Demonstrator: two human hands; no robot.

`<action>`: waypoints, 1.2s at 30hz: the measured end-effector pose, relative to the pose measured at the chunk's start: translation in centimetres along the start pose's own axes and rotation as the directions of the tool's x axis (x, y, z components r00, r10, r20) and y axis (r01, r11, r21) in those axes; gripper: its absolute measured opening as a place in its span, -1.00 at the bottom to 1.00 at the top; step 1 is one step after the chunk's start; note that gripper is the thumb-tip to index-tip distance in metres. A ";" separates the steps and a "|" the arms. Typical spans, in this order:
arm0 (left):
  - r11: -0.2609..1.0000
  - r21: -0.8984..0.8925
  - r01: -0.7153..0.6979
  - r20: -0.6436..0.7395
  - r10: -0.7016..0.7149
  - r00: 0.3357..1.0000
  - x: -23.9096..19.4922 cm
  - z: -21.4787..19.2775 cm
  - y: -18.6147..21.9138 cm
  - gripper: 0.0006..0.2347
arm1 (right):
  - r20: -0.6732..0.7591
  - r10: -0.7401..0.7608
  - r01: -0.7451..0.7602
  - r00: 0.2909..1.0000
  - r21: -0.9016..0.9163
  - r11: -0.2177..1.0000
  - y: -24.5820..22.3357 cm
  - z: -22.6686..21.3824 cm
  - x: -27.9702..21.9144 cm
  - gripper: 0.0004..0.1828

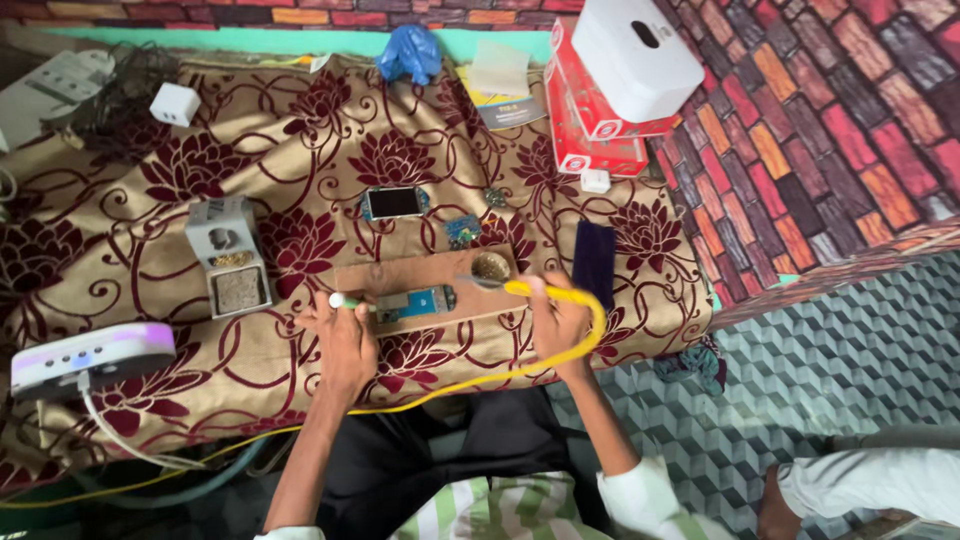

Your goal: The person is soldering a blue circuit board placed on a wooden board. They use a soldering iron in their right hand and a soldering wire in their left hand to apply solder to various points on the board. The person repeatedly dips the soldering iron into a small container, likely containing flux or cleaning solution, during the process.

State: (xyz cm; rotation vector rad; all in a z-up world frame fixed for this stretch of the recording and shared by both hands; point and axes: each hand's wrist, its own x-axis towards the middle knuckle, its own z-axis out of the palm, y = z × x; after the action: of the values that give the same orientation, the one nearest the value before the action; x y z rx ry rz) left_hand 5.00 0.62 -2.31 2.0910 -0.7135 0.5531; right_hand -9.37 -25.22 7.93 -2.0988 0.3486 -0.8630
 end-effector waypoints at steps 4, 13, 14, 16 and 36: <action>0.998 0.039 -0.039 -0.035 0.040 0.999 0.7 -0.3 0.6 -0.80 | -0.392 0.007 0.114 0.920 0.286 0.951 2.1 -1.1 -1.4 -0.76; 0.999 0.037 -0.036 -0.037 0.037 0.999 0.8 -1.0 1.7 -0.75 | -0.389 0.196 0.018 0.900 0.484 0.875 3.4 -1.9 -3.3 -0.63; 1.000 0.022 -0.020 -0.031 0.021 0.999 0.9 -1.0 1.8 -0.74 | -0.349 0.200 -0.001 0.916 0.497 0.868 3.5 -1.6 -3.4 -0.62; 1.000 -0.009 0.006 -0.011 -0.006 1.000 1.2 -1.1 1.9 -0.72 | -0.282 0.222 -0.044 0.933 0.523 0.851 3.9 -0.7 -4.0 -0.62; 1.000 0.020 0.022 -0.016 -0.022 1.000 0.8 -0.5 0.8 -0.75 | -0.280 0.523 -0.111 0.805 0.795 0.597 7.0 1.5 -4.7 -0.51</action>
State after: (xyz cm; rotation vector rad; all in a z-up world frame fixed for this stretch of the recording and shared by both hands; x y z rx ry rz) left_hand 4.98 0.40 -1.06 2.1084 -0.6772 0.5665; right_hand -11.45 -26.31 -0.35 -0.9605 0.5216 -1.0701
